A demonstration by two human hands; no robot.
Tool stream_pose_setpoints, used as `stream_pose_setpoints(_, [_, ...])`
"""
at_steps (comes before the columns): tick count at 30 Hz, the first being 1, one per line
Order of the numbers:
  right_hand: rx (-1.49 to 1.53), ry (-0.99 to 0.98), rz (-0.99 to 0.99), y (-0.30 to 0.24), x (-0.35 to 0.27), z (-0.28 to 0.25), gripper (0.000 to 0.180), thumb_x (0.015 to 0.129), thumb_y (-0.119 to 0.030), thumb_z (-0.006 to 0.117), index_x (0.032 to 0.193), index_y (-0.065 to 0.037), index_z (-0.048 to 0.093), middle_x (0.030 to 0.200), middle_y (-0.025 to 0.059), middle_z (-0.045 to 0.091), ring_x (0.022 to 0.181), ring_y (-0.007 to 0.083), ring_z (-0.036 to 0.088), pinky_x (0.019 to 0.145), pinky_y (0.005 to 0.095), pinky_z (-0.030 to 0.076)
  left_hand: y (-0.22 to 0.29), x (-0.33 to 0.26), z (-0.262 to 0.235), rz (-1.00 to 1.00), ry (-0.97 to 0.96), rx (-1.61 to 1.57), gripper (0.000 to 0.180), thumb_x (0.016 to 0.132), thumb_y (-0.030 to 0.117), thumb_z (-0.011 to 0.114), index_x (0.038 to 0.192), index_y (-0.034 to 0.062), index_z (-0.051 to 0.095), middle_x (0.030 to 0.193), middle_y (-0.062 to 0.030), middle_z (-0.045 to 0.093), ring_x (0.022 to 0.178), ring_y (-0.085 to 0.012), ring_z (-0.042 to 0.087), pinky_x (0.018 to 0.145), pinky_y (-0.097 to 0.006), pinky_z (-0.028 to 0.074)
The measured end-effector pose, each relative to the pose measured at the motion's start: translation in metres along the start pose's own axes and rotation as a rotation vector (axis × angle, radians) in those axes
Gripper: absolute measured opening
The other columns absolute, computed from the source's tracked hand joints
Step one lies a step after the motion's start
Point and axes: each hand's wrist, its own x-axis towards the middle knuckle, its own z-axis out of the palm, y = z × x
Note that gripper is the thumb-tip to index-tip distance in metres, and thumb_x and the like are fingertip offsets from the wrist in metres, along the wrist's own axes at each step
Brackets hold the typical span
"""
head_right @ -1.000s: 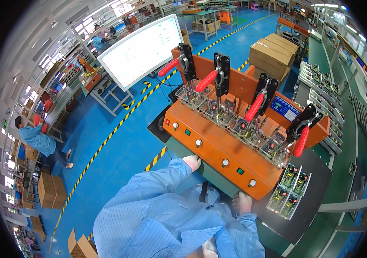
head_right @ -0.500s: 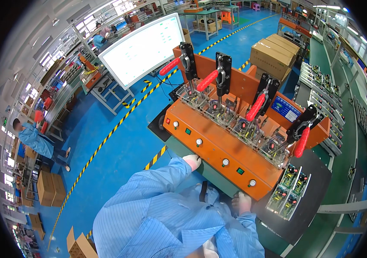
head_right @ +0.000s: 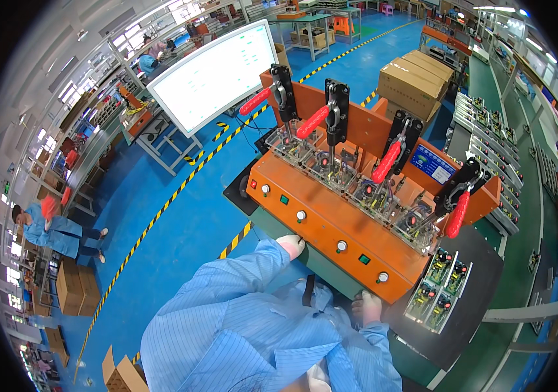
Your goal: The person tests circuit boards by placing them into a testing fixture, engaging clamp levers, pressing buttons to run the test, and removing the boards.
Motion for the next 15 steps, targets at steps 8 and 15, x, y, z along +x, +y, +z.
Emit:
stream_pose_setpoints(8, [0.004,-0.008,-0.024,0.001,-0.001,0.000,0.036,0.095,-0.029,0.045,0.086,0.002,0.060,0.068,0.0152,0.063,0.044,0.0238,0.056,0.044,0.0312,0.046,0.000,0.000,-0.001,0.002,-0.005,-0.001,0.041,0.091,0.036,0.038,0.097,0.0072,0.067,0.100,-0.0132,0.069,0.092,-0.0388,0.062,0.081,-0.044,0.048])
stream_pose_setpoints(15, [-0.007,0.006,-0.022,0.003,0.002,0.001,0.037,0.095,-0.030,0.045,0.086,0.002,0.060,0.068,0.0153,0.064,0.044,0.0238,0.056,0.043,0.0314,0.046,0.008,-0.005,-0.014,-0.031,-0.080,0.023,0.043,0.092,0.035,0.037,0.101,0.0053,0.066,0.105,-0.0129,0.068,0.097,-0.0377,0.061,0.085,-0.042,0.047])
